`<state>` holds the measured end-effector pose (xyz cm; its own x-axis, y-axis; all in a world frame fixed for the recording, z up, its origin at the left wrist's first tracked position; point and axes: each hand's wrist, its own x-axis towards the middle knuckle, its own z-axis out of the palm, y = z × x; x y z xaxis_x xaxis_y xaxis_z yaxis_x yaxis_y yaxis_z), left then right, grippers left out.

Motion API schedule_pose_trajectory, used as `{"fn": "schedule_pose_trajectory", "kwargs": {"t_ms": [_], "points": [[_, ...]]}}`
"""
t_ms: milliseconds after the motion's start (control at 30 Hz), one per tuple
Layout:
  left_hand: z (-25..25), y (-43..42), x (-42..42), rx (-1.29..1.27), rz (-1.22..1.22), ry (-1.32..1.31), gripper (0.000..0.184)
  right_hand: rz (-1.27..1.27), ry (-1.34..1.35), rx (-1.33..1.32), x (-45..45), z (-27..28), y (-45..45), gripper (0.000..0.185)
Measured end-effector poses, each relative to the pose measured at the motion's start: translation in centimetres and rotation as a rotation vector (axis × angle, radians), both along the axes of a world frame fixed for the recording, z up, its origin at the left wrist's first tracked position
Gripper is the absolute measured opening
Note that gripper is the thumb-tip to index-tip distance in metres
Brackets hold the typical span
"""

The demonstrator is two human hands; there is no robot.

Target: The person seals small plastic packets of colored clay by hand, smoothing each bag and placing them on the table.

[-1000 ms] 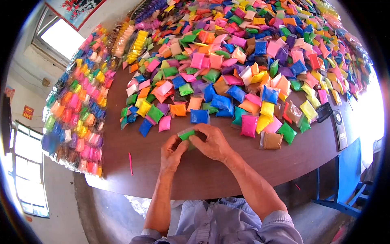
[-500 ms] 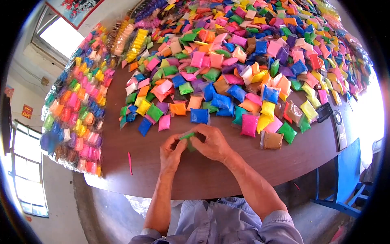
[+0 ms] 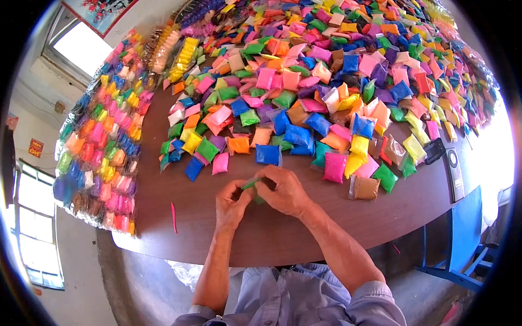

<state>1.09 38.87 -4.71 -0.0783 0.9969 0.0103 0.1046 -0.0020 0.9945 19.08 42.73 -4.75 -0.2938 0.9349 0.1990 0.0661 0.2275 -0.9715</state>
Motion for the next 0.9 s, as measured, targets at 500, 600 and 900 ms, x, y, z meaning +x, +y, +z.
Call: {"fn": "schedule_pose_trajectory", "kwargs": {"t_ms": [500, 600, 900], "points": [[0.0, 0.0, -0.2, 0.004, 0.008, 0.006, 0.014, -0.011, -0.033, -0.030, -0.2, 0.7, -0.2, 0.017], [-0.4, 0.1, -0.2, 0.027, 0.015, -0.035, 0.014, -0.004, -0.011, 0.040, -0.2, 0.6, -0.1, 0.017], [1.0, 0.0, -0.2, -0.042, -0.073, 0.002, 0.017, -0.011, -0.020, -0.027, 0.0, 0.6, -0.1, 0.020]]}}
